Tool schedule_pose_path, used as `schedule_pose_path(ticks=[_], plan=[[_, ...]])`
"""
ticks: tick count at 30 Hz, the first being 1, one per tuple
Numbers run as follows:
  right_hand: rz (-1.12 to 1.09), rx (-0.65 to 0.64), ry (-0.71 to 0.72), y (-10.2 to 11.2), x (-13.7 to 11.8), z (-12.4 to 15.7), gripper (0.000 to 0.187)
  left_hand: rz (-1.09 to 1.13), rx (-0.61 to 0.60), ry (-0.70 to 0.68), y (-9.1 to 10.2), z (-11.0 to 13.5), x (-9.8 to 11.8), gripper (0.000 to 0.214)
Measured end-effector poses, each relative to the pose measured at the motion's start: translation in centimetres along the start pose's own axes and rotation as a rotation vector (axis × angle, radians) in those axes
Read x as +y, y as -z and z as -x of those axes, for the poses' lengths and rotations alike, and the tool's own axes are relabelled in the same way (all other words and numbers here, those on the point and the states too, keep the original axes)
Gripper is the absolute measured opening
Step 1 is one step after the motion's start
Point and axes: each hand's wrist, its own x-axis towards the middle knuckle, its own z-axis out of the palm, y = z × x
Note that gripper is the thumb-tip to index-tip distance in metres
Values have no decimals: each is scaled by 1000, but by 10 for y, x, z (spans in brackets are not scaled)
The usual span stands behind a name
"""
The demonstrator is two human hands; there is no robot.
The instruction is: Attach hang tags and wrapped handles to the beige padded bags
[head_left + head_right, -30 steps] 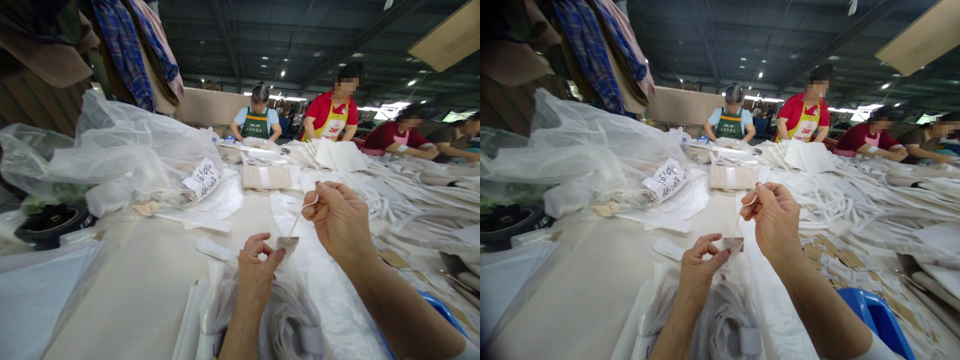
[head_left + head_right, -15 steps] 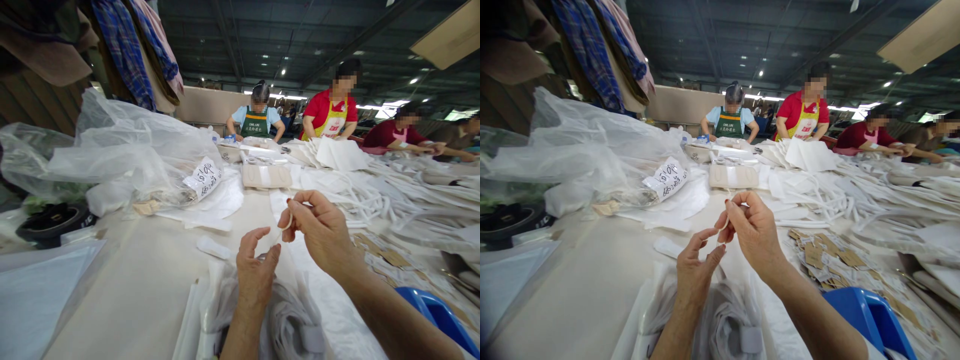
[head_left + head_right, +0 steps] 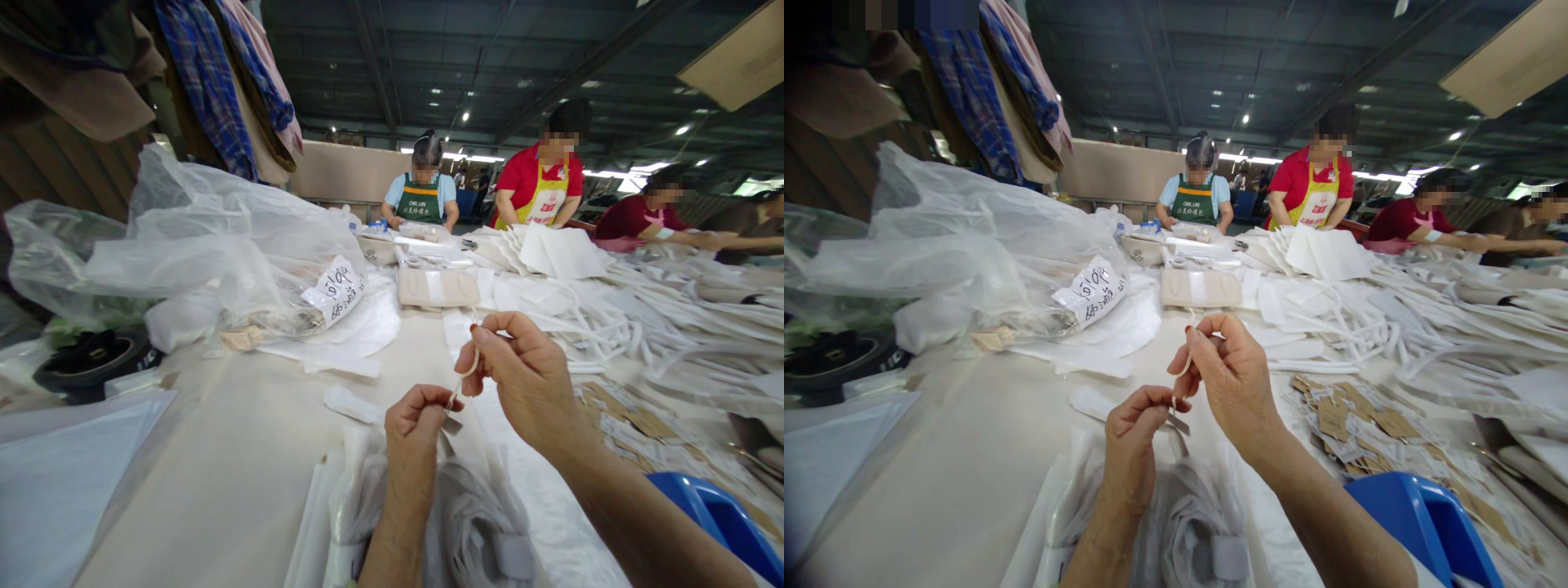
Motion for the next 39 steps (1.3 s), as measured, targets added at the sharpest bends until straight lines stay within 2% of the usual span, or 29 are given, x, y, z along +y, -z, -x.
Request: schedule_pose_path(ticks=[14, 21, 23, 28, 31, 34, 35, 37, 39], plan=[[-9, 5, -18, 2, 2, 1, 17, 4, 11, -32, -2, -3, -5, 10], [6, -1, -28, -1, 0, 0, 20, -82, 32, -79, -4, -1, -3, 6], [31, -47, -47, -2, -1, 3, 21, -64, 38, -80, -5, -1, -4, 9], [177, -275, -50, -1, -3, 8, 19, 6, 47, -85, -4, -3, -4, 25], [282, -184, -4, 3, 3, 8, 19, -47, 95, -60, -3, -2, -2, 31], [295, -91, -118, 7, 14, 8, 15, -116, 160, -87, -2, -1, 0, 31], [286, -120, -173, 7, 17, 9, 14, -128, 199, -108, -1, -1, 0, 30], [292, -254, -241, 5, 21, 11, 21, -128, 288, -132, 1, -2, -1, 33], [317, -427, -226, 1, 22, 14, 31, -89, 346, -123, 3, -4, -3, 38]])
